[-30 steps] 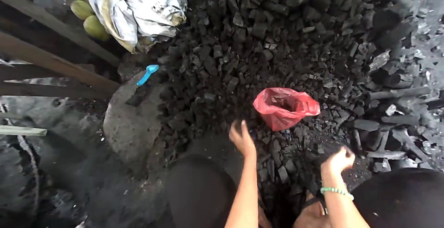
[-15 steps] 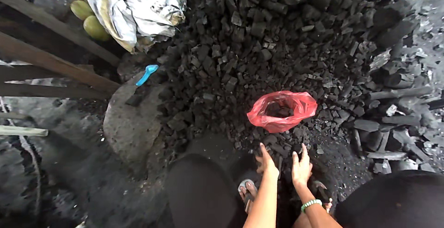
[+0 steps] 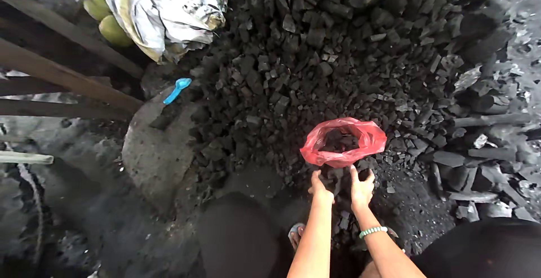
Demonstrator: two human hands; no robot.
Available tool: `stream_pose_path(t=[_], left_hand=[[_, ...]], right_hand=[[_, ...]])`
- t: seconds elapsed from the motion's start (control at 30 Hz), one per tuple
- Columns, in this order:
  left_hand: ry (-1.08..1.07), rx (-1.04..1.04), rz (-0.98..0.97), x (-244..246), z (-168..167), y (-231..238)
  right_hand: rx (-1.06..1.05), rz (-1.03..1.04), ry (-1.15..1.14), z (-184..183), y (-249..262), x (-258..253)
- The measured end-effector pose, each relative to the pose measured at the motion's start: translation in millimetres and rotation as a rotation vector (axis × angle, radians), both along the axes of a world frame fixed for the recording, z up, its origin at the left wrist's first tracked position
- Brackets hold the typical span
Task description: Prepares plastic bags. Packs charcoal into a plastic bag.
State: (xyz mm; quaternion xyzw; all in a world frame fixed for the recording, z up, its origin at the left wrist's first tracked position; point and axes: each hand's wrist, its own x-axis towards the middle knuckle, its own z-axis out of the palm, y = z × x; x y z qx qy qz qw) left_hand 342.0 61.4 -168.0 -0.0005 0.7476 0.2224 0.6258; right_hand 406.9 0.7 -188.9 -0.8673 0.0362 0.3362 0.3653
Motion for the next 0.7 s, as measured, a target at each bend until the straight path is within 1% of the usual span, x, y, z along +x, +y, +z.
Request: stream_pose_path(t=[0.07, 0.1, 0.2, 0.3, 0.4, 0.47, 0.57, 0.7], left_hand=[[0.031, 0.011, -0.028, 2.4, -6.4, -3.3], [0.065, 0.011, -0.074, 3.7, -10.6, -6.7], [0.117, 0.016, -0.210, 4.6, -14.3, -19.2], [0.103, 0.080, -0.302, 1.3, -10.1, -34.4], [0.020, 0.152, -0.383, -3.6, -8.6, -50.3], [-0.030, 0.200, -0.425, -6.6, -9.6, -55.9], [-0.037, 0.295, -0.446, -8.7, 4.4, -58.1], [-0.015, 0.496, -0.456, -6.6, 41.8, -60.7]], right_hand=[[-0.027, 0.027, 0.003, 2.2, 3.1, -0.8], [-0.022, 0.037, -0.001, 1.5, 1.5, -1.1], [0.057, 0.059, -0.016, -4.0, -12.3, -2.0], [0.227, 0.057, 0.032, -9.6, -32.5, -2.7], [0.420, 0.015, 0.137, -3.3, -46.5, -9.7], [0.508, 0.031, 0.187, -0.6, -51.8, -11.3], [0.601, -0.008, 0.231, 5.4, -54.4, -14.0], [0.735, -0.049, 0.181, 34.1, -51.3, -15.9]])
